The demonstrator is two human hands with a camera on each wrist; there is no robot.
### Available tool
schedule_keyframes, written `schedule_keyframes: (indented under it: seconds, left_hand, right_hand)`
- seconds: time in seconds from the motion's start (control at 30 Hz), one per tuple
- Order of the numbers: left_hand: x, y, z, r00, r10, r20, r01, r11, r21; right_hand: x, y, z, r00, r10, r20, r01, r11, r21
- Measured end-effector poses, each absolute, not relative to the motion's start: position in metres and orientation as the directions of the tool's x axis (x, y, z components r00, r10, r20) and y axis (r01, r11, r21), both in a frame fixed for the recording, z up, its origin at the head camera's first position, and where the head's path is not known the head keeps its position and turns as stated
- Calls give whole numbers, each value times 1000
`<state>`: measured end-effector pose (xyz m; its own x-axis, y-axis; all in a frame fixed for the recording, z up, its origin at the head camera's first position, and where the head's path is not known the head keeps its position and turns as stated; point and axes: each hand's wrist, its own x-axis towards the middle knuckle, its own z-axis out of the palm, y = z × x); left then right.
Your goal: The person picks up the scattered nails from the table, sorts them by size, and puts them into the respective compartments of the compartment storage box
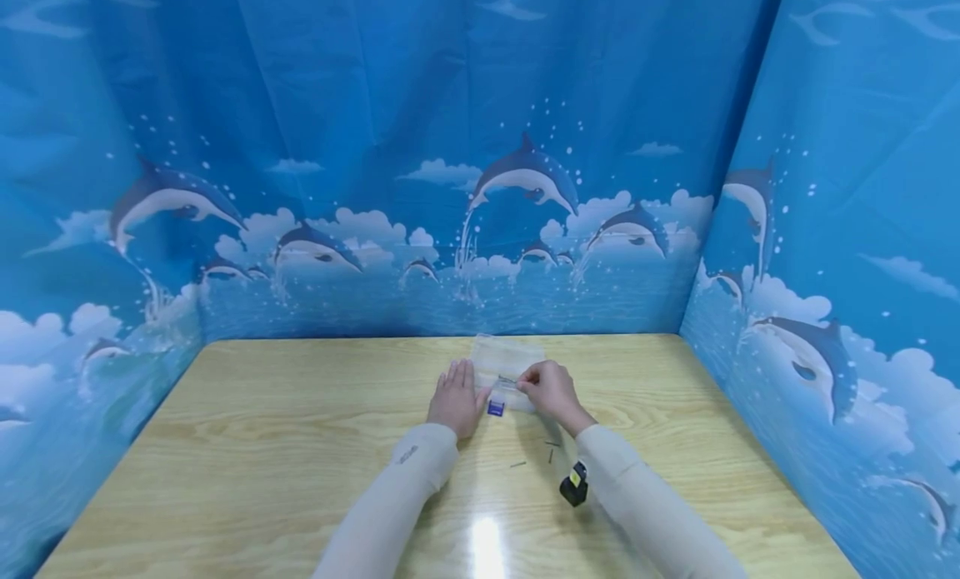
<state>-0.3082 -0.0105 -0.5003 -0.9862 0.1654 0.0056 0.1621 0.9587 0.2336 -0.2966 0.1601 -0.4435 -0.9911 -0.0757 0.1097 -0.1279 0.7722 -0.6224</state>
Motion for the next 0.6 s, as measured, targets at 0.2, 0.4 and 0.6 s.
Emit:
schedule_keyframes:
  seconds: [0.2,0.4,0.6]
  left_hand:
    - [-309,-11,-501,-985,172,16,171,957,236]
    - [-309,-11,-503,-985,172,24,173,959,224]
    - [-309,-10,-502,-985,173,17,172,959,224]
  right_hand:
    - [-301,163,-451,-993,-61,98,-109,779,-617]
    - [-303,166,-463,-997,-40,61,-69,782,-620]
    - [-304,167,-469,-995,-46,94,-94,783,-615]
